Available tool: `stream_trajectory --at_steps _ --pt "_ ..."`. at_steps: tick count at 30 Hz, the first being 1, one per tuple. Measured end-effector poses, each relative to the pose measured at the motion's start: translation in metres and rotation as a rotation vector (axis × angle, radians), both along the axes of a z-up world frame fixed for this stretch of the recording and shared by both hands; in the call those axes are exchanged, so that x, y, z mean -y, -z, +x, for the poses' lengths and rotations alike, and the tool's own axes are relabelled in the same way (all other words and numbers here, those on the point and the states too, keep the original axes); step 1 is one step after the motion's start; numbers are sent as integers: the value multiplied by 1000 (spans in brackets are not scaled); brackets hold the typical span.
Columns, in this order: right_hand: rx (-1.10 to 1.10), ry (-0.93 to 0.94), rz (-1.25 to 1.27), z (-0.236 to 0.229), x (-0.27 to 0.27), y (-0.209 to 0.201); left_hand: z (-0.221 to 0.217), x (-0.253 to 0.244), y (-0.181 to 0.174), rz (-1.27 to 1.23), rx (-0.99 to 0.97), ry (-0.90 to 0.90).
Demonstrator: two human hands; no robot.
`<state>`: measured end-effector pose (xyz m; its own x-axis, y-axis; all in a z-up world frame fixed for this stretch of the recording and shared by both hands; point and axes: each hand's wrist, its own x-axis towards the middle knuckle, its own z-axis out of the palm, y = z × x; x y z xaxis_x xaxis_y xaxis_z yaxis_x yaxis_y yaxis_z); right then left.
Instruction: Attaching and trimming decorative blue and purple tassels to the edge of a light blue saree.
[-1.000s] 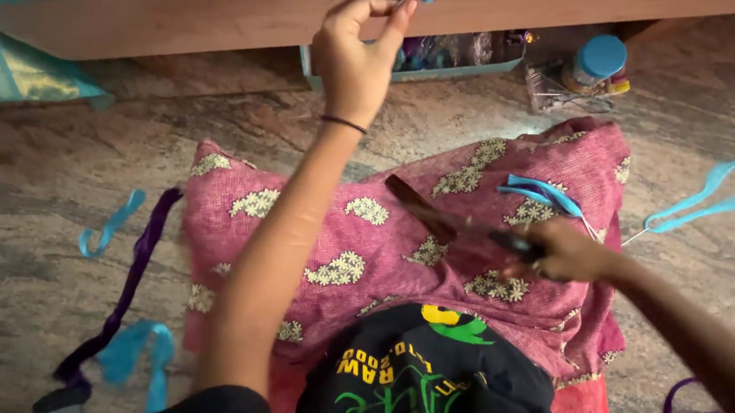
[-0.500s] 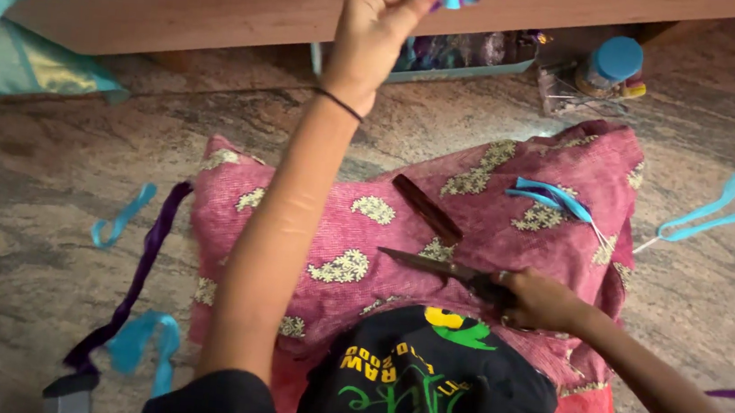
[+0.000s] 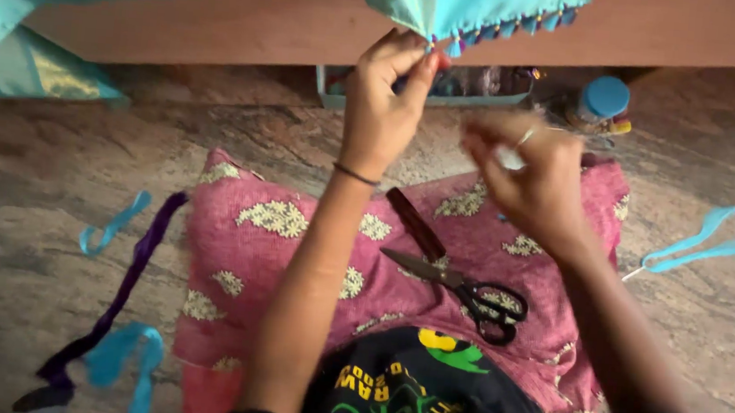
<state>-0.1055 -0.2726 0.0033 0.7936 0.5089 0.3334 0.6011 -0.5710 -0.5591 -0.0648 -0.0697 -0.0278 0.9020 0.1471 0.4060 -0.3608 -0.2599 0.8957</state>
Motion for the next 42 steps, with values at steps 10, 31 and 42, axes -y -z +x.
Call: stream_trajectory --at_steps 10,31,42 --pt "-848 -14 1166 59 -73 18 -13 4 -8 358 97 -275" --pt "-1067 32 1402 33 -65 -4 52 -69 -88 1050 805 363" --pt "-1021 35 1056 10 -39 27 66 -64 -101 1051 999 446"
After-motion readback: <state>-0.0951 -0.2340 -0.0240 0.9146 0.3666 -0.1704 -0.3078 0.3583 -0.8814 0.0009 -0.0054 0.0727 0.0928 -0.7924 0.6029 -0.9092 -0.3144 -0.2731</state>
